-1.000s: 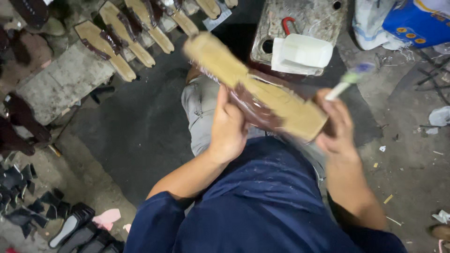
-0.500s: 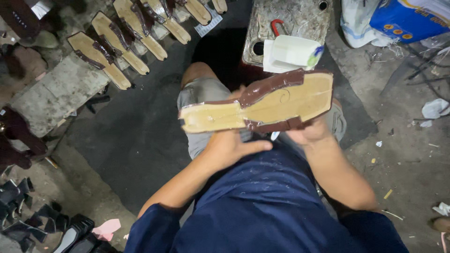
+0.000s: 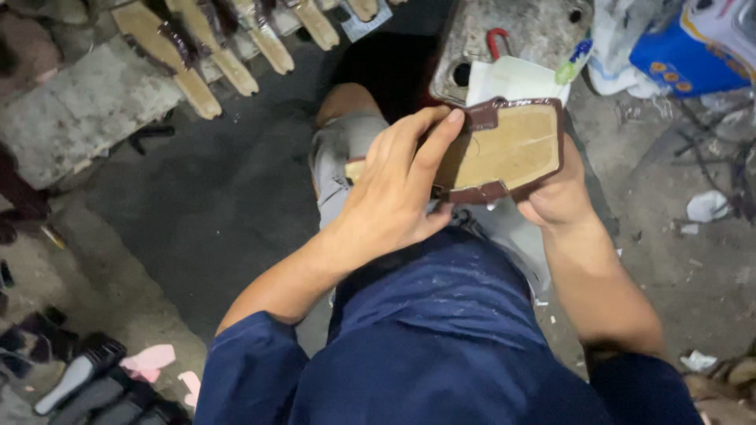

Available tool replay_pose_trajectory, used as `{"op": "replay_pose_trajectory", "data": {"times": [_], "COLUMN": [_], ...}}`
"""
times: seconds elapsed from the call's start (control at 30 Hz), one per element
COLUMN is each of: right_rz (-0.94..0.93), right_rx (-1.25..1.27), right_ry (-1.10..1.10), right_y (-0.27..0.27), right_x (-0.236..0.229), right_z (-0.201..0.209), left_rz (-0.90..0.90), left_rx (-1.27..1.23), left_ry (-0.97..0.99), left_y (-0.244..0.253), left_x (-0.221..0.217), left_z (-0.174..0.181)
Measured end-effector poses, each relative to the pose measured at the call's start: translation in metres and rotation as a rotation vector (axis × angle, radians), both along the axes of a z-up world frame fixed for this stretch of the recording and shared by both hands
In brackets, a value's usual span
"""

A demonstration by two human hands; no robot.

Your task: The person sits on the floor and uses a toothbrush to apply a brown substance to the straps of several sandals. They repeatedly pick up sandals from a nearby row, apply the substance to the straps, and place them back.

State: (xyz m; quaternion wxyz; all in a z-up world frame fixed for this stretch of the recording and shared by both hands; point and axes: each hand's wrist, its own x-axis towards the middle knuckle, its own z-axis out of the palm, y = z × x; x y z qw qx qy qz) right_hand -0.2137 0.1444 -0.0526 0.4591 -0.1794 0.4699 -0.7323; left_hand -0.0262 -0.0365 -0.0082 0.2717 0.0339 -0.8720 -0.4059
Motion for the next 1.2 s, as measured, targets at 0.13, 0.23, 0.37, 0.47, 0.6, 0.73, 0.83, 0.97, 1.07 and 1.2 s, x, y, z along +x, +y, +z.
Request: {"op": "replay_pose_trajectory", "data": {"times": [0.13,0.23,0.37,0.47,0.6,0.73,0.83,0.97,1.07,1.2], "right_rz": [0.014,-0.004,-0.037,-0.175,-0.215,-0.288,-0.343,-0.402,-0.299,-0.239], "right_rx": [0.064,0.156,0.263,0.428,0.401,0.497,0.562,0.777,0.835,0.694], "right_ry": [0.094,0.125,0.269,0.366,0.365,0.424,0.51,0.407,0.225,-0.033], "right_y": [-0.014,-0.012,0.023,0.052,0.078,0.073,0.057,0.034,0.029,0.031], "right_x": [0.004,-0.002,-0.018,-0.032,-0.04,-0.038,-0.016,0.007,0.016,0.018], "right_z": [-0.006,-0.015,-0.03,-0.046,-0.062,-0.062,-0.052,-0.022,-0.007,-0.007], "left_rz": [0.12,0.336,0.83,1.197,1.437,1.594,1.616,1.61,1.627,1.62], "left_rx": [0.062,0.101,0.463,0.31,0.14,0.188,0.22,0.112,0.196,0.288], "left_ry": [0.016,0.065,0.078,0.179,0.178,-0.016,-0.073,-0.112,-0.221,-0.386], "left_y": [-0.005,-0.022,-0.086,-0.156,-0.243,-0.295,-0.319,-0.332,-0.336,-0.344], "left_x": [0.013,0.028,0.06,0.106,0.153,0.16,0.151,0.137,0.136,0.134], "left_z": [-0.032,-0.077,-0.166,-0.239,-0.317,-0.363,-0.369,-0.354,-0.339,-0.322]}}
